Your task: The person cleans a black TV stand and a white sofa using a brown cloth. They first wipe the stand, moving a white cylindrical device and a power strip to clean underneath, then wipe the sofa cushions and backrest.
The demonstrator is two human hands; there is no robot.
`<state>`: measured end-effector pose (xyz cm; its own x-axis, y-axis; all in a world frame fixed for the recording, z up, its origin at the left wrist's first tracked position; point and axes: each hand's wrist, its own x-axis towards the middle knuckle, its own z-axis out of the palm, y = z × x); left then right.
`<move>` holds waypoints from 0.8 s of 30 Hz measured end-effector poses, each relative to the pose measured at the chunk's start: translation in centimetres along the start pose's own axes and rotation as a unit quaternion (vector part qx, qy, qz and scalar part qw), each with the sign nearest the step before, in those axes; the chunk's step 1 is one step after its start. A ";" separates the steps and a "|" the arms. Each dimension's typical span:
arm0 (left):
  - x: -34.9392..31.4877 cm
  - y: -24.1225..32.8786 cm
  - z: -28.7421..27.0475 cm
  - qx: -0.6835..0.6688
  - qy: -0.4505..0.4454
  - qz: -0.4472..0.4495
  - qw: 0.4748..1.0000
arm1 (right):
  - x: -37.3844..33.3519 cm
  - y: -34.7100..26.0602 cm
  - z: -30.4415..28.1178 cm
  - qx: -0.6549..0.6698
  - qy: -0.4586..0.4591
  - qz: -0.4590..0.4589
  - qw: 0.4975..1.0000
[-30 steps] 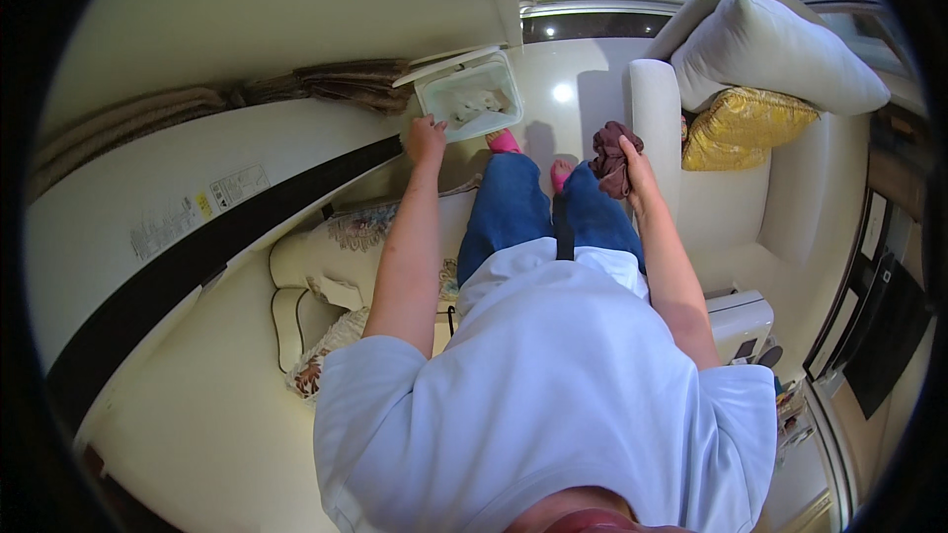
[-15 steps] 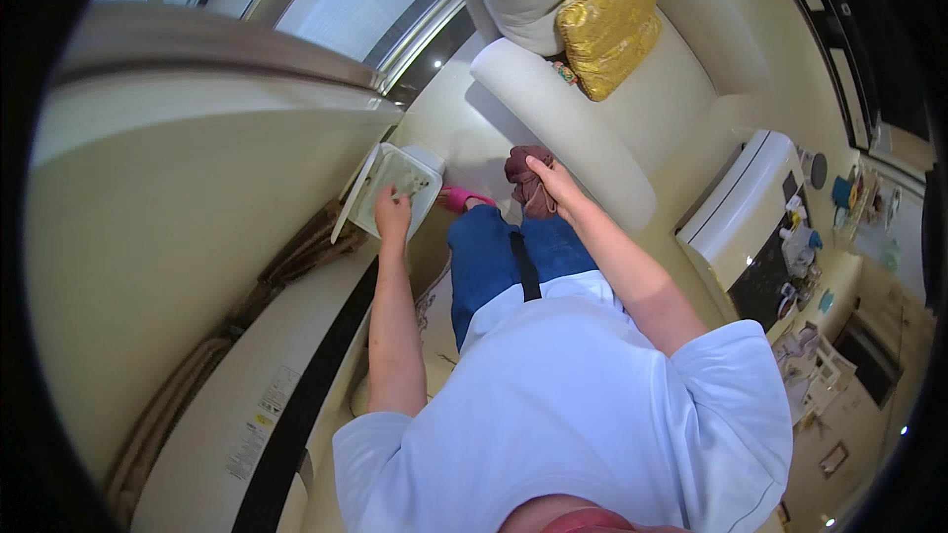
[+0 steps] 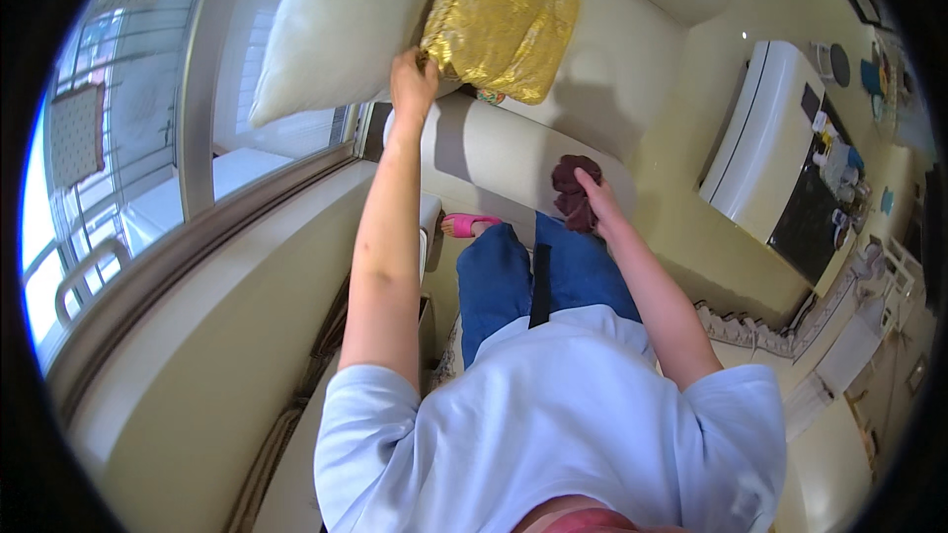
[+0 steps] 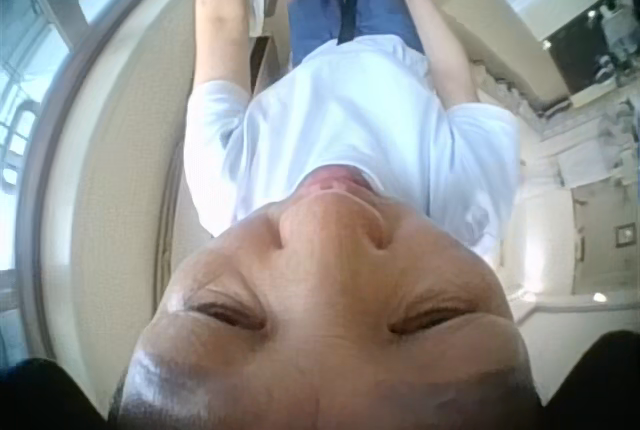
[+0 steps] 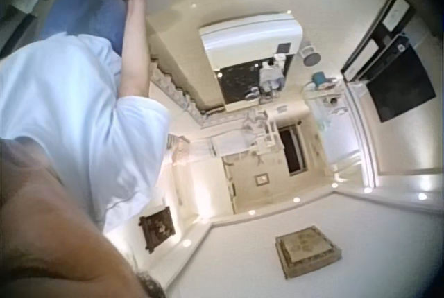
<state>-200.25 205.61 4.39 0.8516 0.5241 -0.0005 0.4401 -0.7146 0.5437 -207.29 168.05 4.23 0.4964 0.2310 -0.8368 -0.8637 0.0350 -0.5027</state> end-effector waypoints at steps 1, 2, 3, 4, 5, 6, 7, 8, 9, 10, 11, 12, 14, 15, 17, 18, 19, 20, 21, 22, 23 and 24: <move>2.4 -0.4 1.8 0.033 -0.014 -0.022 0.999 | -0.5 -0.9 -1.4 0.033 -0.007 0.010 0.999; 3.7 -0.4 3.5 0.066 -0.029 -0.042 0.997 | -0.6 -1.2 -2.8 0.036 0.036 0.002 0.999; 4.0 1.7 4.5 0.120 -0.042 -0.064 0.990 | -0.6 -0.9 -4.4 0.050 0.058 0.010 0.997; 4.0 3.6 5.4 0.176 -0.052 -0.085 0.979 | -0.6 -0.5 -5.9 0.062 0.078 0.019 0.995; 4.0 5.0 5.8 0.232 -0.056 -0.110 0.965 | -0.6 0.0 -7.1 0.070 0.093 0.026 0.993; 4.2 5.0 6.7 0.254 -0.073 -0.111 0.958 | -0.5 0.8 -8.3 0.087 0.089 0.025 0.992; 4.3 4.9 7.4 0.218 -0.100 -0.118 0.964 | 0.0 1.6 -9.3 0.095 0.084 0.033 0.991; 4.3 5.0 7.8 0.183 -0.127 -0.125 0.967 | 0.0 2.1 -9.6 0.105 0.078 0.043 0.991; 4.2 4.9 8.1 0.149 -0.153 -0.135 0.968 | 0.1 2.7 -9.9 0.112 0.070 0.053 0.990; 3.7 4.7 8.1 0.089 -0.089 -0.076 0.989 | 0.3 3.2 -10.0 0.108 0.080 0.059 0.989; 3.5 5.1 7.0 0.067 -0.067 -0.066 0.993 | 0.6 3.0 -9.4 0.102 0.088 0.061 0.989; 4.1 6.6 6.2 0.042 -0.053 -0.045 0.997 | 0.8 2.7 -8.8 0.104 0.105 0.060 0.987; 4.6 9.2 4.1 -0.004 -0.021 -0.006 1.000 | 0.7 1.4 -7.5 0.109 0.111 0.047 0.987; 4.7 9.8 2.7 0.038 -0.012 -0.015 0.999 | 0.8 0.7 -6.8 0.106 0.108 0.040 0.988; 4.3 10.4 0.5 0.066 0.013 -0.035 0.997 | 1.4 0.1 -6.3 0.103 0.088 0.044 0.990; 3.9 10.6 -0.4 0.090 -0.015 -0.070 0.993 | 1.9 0.3 -6.2 0.107 0.077 0.034 0.991; 3.7 9.8 -0.3 0.098 -0.016 -0.056 0.993 | 2.2 0.4 -6.1 0.111 0.067 0.025 0.991; 2.9 7.9 -0.1 0.108 -0.013 -0.045 0.993 | 2.2 0.3 -5.9 0.098 0.058 0.025 0.993; 2.1 6.1 0.3 0.116 -0.012 -0.033 0.993 | 2.3 0.2 -5.7 0.085 0.053 0.023 0.995; 1.4 4.9 0.5 0.100 -0.039 -0.024 0.994 | 2.2 0.1 -5.7 0.074 0.050 0.022 0.996; 0.8 4.8 0.5 0.112 -0.016 0.013 0.994 | 2.0 -0.3 -5.4 0.059 0.058 0.019 0.996; -0.4 4.7 0.5 0.123 0.006 0.047 0.991 | 1.6 -0.9 -5.1 0.043 0.067 0.019 0.997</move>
<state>-198.41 201.77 6.50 0.8889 0.4552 0.0511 0.4174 -0.8509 0.3189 -205.27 163.45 2.28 0.4662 0.1023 -0.8787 -0.8831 0.1129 -0.4554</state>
